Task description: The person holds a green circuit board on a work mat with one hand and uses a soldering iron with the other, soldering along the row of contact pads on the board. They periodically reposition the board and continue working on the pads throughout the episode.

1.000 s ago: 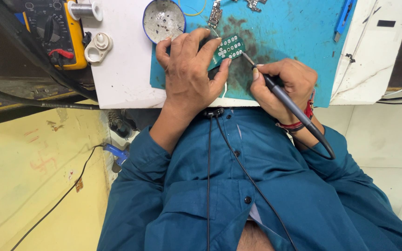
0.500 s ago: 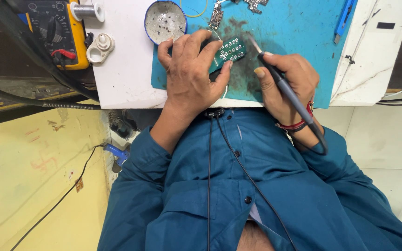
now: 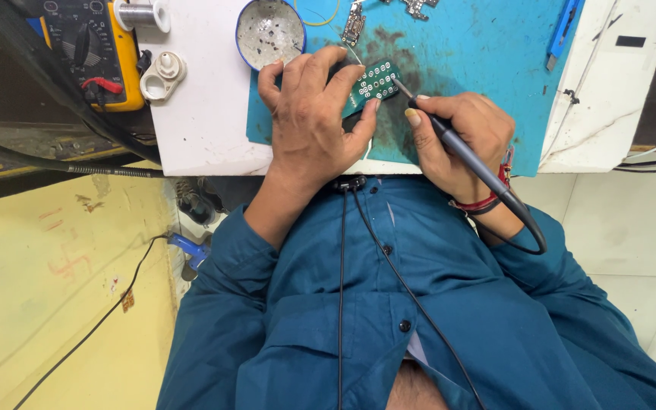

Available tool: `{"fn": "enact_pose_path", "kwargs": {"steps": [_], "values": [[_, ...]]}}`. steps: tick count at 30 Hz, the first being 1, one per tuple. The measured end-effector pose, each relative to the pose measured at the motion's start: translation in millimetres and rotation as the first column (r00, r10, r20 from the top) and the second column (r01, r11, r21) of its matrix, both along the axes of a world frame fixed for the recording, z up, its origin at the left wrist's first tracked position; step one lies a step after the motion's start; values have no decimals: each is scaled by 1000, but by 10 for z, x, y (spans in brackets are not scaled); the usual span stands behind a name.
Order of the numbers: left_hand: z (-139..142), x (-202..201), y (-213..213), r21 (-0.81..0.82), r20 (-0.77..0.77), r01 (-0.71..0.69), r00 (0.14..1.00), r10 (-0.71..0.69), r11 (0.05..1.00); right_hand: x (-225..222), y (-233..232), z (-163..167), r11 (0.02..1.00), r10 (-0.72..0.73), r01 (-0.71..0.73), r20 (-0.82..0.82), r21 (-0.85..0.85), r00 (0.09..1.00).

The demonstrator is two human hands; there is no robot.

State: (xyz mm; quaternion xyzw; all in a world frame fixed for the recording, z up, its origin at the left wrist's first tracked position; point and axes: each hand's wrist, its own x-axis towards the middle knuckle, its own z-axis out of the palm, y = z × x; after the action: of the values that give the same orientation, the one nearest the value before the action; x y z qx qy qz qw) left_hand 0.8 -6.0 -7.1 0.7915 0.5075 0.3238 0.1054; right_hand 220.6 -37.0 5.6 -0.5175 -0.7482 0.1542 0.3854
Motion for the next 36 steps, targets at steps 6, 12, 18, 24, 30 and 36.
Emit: {"fn": "enact_pose_path", "kwargs": {"steps": [6, 12, 18, 24, 30, 36], "values": [[-5, -6, -4, 1, -3, -1, 1000, 1, 1000, 2, 7, -3, 1000, 23, -23, 3, 13, 1000], [-14, 0, -3, -5, -1, 1, 1000, -1, 1000, 6, 8, -3, 1000, 25, -25, 2, 10, 1000], [-20, -6, 4, -3, -2, 3, 1000, -3, 1000, -2, 23, -5, 999, 36, -37, 4, 23, 999], [-24, -2, -6, -1, -1, 3, 1000, -3, 1000, 0, 23, 6, 997, 57, -58, 25, 40, 998], [-27, -7, 3, 0, -3, 4, 1000, -4, 1000, -8, 33, 21, 996, 69, -70, 26, 52, 997], [-9, 2, -12, -7, 0, 1, 1000, -1, 1000, -12, 20, 35, 996, 67, -68, 29, 51, 997]]}}
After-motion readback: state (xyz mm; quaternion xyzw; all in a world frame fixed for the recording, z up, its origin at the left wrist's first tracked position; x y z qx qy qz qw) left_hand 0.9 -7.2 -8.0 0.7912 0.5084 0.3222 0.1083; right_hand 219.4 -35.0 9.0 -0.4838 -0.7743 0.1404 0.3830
